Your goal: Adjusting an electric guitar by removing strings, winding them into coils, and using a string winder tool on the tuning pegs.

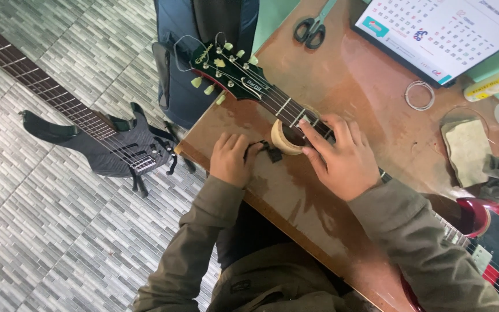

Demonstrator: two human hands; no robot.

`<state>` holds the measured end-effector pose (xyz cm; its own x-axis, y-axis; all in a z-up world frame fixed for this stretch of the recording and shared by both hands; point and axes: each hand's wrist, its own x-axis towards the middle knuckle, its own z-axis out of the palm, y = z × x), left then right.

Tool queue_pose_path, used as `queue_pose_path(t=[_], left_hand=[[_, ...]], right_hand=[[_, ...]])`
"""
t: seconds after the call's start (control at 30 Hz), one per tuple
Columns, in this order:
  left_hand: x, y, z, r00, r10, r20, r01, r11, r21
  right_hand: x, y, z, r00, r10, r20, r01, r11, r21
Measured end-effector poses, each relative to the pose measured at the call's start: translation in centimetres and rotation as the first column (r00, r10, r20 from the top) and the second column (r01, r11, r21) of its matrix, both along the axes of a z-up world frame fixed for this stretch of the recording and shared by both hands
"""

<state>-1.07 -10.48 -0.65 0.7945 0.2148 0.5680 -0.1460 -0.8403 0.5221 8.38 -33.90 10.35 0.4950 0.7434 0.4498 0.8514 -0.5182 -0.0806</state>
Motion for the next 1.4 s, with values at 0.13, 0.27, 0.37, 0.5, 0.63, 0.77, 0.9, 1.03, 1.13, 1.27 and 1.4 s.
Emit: queue_pose_path(t=[0.13,0.27,0.37,0.5,0.63,0.77,0.9,1.03,1.13,1.27,1.4], left_hand=[[0.0,1.1,-1.0,0.997,0.039,-0.063,-0.033,0.995,0.092],[0.7,3.8,4.3,0.987,0.055,0.150,-0.076,0.988,0.134],[2.1,9.5,3.7,0.992,0.126,0.019,-0.127,0.984,0.128],[7.1,14.8,5.0,0.996,0.008,0.087,-0.031,0.963,0.267],[8.8,15.7,6.4,0.987,-0.161,0.028,0.138,0.913,0.383],[9.5,16.7,6.0,0.992,-0.116,0.043,0.081,0.870,0.486],[9.5,16.3,7.4,0.978,-0.185,0.099,0.108,0.849,0.517],[9.5,16.0,7.7,0.962,-0.235,0.141,0.115,0.814,0.569],[9.2,16.3,7.5,0.956,-0.246,0.160,0.096,0.777,0.622],[8.6,15.8,6.9,0.955,-0.220,0.197,0.090,0.852,0.516],[5.3,9.9,9.7,0.969,-0.106,0.222,0.041,0.960,0.279]], right_hand=[[-0.5,1.7,1.3,0.974,-0.064,0.217,0.084,0.993,-0.083],[0.9,5.3,1.8,0.991,-0.027,0.132,0.034,0.998,-0.050],[3.3,9.9,1.1,0.999,0.031,-0.010,-0.030,0.999,0.041],[4.9,15.6,0.4,0.995,0.035,-0.090,-0.030,0.998,0.064],[6.9,18.3,-1.4,0.984,0.070,-0.163,-0.062,0.997,0.054],[7.7,19.3,-2.2,0.983,0.149,-0.103,-0.139,0.985,0.103],[7.8,19.7,-3.3,0.986,0.106,-0.125,-0.107,0.994,-0.006],[7.7,20.0,-3.1,1.000,0.014,-0.020,-0.016,0.994,-0.112],[7.7,19.8,-1.9,1.000,-0.021,0.010,0.022,0.977,-0.213],[7.3,18.5,1.6,0.938,-0.114,-0.328,0.021,0.962,-0.273],[7.5,14.5,3.7,0.885,-0.152,-0.439,0.065,0.976,-0.207]])
